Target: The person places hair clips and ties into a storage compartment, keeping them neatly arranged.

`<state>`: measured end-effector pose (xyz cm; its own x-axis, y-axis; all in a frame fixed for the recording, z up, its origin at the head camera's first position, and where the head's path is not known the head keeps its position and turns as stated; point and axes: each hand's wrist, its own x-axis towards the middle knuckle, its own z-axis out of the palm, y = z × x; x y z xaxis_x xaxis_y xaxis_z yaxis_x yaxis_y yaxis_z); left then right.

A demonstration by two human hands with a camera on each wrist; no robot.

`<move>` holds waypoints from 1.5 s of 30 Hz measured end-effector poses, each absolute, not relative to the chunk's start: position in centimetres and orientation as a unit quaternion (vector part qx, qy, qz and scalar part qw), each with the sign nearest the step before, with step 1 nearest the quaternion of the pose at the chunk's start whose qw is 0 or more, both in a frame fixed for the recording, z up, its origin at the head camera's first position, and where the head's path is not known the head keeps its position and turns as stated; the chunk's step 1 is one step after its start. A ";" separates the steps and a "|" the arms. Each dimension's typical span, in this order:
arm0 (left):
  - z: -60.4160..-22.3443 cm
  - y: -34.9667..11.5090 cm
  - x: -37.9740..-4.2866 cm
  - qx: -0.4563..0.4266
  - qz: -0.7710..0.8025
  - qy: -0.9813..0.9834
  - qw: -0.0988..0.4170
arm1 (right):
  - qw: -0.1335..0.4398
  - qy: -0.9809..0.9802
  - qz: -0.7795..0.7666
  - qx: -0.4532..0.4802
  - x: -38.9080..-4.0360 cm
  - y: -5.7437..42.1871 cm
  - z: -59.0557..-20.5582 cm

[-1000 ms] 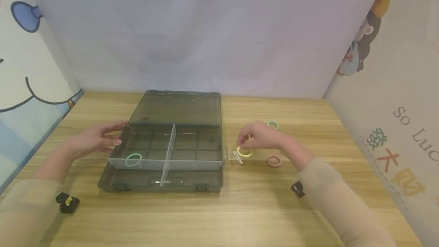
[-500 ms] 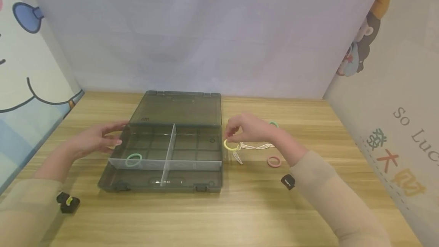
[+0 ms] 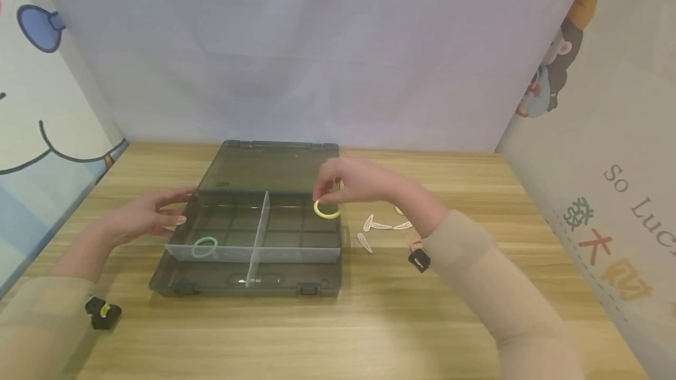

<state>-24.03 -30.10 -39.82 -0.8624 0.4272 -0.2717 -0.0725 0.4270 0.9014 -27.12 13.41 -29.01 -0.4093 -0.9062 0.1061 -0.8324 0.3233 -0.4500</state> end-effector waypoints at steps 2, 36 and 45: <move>-39.8 -30.1 -24.0 0.108 0.524 0.810 0.239 | 0.074 0.806 -0.218 -0.545 -27.2 12.6 -28.8; -40.0 -29.9 -23.9 0.110 0.540 0.800 0.237 | 0.069 0.780 -0.221 -0.582 -27.7 -0.2 -32.2; -40.0 -29.9 -23.9 0.107 0.531 0.808 0.230 | 0.124 0.777 -0.233 -0.571 -27.8 -2.6 -33.9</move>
